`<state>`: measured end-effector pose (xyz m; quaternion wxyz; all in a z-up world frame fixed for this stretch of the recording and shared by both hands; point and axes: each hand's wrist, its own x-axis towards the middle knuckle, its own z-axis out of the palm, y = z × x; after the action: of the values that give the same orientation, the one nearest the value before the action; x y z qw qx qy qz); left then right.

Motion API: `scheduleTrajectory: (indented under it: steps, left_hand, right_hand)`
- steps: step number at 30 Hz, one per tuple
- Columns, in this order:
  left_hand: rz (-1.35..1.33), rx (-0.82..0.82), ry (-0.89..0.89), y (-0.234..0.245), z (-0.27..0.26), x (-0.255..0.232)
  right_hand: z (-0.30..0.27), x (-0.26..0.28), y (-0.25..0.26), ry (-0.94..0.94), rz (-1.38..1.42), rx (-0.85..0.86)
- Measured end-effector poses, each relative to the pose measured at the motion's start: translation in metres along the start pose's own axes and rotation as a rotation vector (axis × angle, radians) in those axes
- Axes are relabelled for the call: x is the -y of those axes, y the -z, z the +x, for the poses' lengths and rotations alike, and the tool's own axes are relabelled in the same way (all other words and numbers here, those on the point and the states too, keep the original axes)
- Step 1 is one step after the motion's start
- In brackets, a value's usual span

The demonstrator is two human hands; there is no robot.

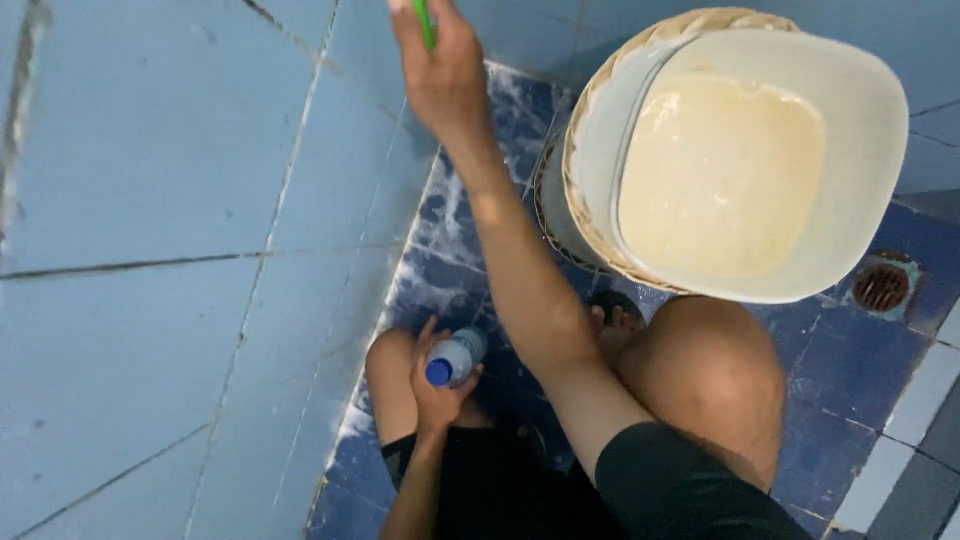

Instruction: Scrubbing the tiled walls of a bathroom using a brush and water from a bottle.

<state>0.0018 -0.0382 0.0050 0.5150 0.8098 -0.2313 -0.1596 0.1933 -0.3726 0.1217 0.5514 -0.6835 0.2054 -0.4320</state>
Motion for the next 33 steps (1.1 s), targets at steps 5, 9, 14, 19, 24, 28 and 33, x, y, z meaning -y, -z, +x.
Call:
scheduleTrajectory:
  steps: [5,9,14,19,24,28,33]
  left_hand:
    - [0.010,0.004,-0.072,-0.003,0.006,-0.003]
    - [0.050,0.055,-0.032,-0.008,0.012,-0.008]
    - [0.119,0.083,-0.012,-0.008,0.014,-0.001]
    - [0.086,0.099,-0.045,-0.006,0.014,-0.013]
    - [0.033,0.107,-0.111,-0.010,0.013,-0.002]
    - [0.063,0.125,-0.103,-0.013,0.004,0.004]
    - [-0.022,0.204,-0.055,-0.011,0.005,0.008]
  right_hand:
    - [-0.066,-0.133,0.003,-0.587,-0.042,0.054]
    - [-0.119,-0.204,0.004,-1.199,-0.069,0.115]
    - [-0.068,-0.071,-0.003,-0.834,-0.025,0.002]
    - [-0.021,0.089,0.007,-0.342,-0.054,0.098]
    - [-0.066,0.035,-0.002,-0.591,-0.089,0.141]
    - [-0.161,-0.174,-0.025,-0.868,-0.172,0.079]
    - [-0.102,-0.005,-0.006,-0.700,-0.006,0.127]
